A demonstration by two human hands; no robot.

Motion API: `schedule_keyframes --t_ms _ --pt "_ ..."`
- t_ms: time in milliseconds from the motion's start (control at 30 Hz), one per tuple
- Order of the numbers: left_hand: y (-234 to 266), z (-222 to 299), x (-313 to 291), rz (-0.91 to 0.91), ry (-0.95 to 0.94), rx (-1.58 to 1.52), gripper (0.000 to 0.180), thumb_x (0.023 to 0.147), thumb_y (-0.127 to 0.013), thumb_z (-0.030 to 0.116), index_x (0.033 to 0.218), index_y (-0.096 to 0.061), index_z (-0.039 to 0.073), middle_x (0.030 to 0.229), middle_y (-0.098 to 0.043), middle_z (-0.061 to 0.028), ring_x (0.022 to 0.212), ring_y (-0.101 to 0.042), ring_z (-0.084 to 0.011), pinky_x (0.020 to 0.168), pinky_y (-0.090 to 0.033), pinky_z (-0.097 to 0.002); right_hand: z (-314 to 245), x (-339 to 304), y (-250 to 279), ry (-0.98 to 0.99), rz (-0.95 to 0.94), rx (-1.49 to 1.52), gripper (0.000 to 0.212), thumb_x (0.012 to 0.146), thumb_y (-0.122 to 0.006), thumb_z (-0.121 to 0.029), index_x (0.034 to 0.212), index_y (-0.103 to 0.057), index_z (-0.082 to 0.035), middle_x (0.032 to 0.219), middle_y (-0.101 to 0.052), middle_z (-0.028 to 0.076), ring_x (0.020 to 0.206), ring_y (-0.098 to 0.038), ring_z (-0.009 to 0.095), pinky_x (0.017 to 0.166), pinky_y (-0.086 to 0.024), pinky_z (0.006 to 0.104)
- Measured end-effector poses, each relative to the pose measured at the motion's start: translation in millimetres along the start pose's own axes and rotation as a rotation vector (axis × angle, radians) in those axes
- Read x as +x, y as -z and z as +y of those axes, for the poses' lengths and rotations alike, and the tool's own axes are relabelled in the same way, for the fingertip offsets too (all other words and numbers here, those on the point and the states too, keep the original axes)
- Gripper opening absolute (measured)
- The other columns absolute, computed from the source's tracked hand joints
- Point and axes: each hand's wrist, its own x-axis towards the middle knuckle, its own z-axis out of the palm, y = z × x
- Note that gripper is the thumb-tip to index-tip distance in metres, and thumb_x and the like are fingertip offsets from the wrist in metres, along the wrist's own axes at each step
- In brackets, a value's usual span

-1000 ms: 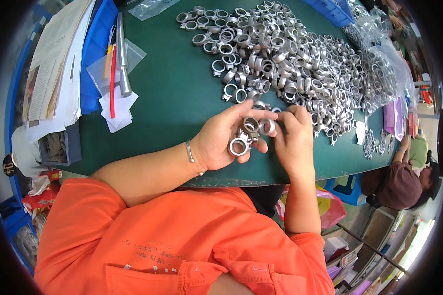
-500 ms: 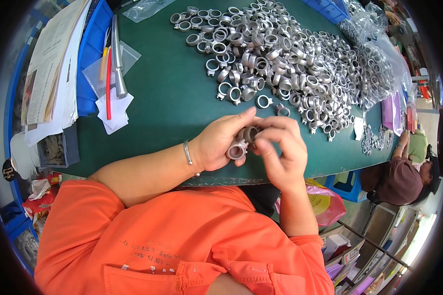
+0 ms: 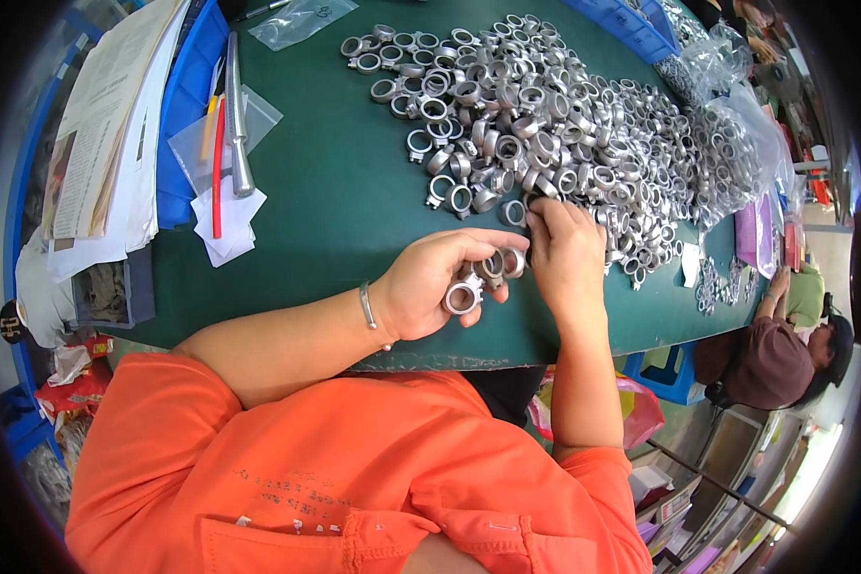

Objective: The person picks up, handles, and sorts small metal rings from a large pile on a green workbench by hand, placing selected items into a pink bag.

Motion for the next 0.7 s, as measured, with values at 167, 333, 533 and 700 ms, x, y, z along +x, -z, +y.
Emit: schedule_keyframes --t_ms 167,333,533,700 --pt "-3 0 0 0.031 -0.019 0.084 0.04 0.093 -0.042 0.028 0.119 -0.047 -0.002 0.089 -0.054 -0.005 0.072 -0.054 -0.0106 0.044 -0.041 -0.0201 7 -18 16 -0.02 0.036 0.445 0.01 0.073 -0.063 0.001 0.082 -0.061 -0.003 0.082 -0.056 0.009 0.075 -0.053 0.024 0.067 -0.042 0.0338" --pt "-4 1 0 0.038 -0.008 0.096 0.041 0.092 -0.046 0.033 0.117 -0.049 0.0 0.085 -0.051 -0.002 0.069 -0.051 -0.0084 0.043 -0.04 -0.0192 -2 -29 26 0.125 0.178 0.703 0.013 0.073 -0.063 0.005 0.084 -0.06 -0.001 0.101 -0.058 0.015 0.081 -0.058 0.022 0.07 -0.047 0.0284" --pt "-7 1 0 0.03 -0.014 0.161 0.037 0.091 -0.049 0.034 0.109 -0.055 0.002 0.083 -0.05 0.0007 0.065 -0.048 -0.0064 0.041 -0.037 -0.0178 -14 -39 14 0.146 0.286 0.866 0.025 0.07 -0.069 0.004 0.083 -0.048 -0.002 0.096 -0.06 0.016 0.083 -0.06 0.023 0.07 -0.048 0.0295" --pt "-6 1 0 0.007 -0.02 0.173 0.037 0.091 -0.049 0.034 0.112 -0.056 0.004 0.081 -0.051 0.0019 0.066 -0.047 -0.005 0.041 -0.037 -0.0175 -23 -37 16 0.117 0.269 0.839 0.03 0.068 -0.071 0.002 0.092 -0.053 0.0 0.093 -0.061 0.014 0.077 -0.059 0.02 0.068 -0.048 0.0279"
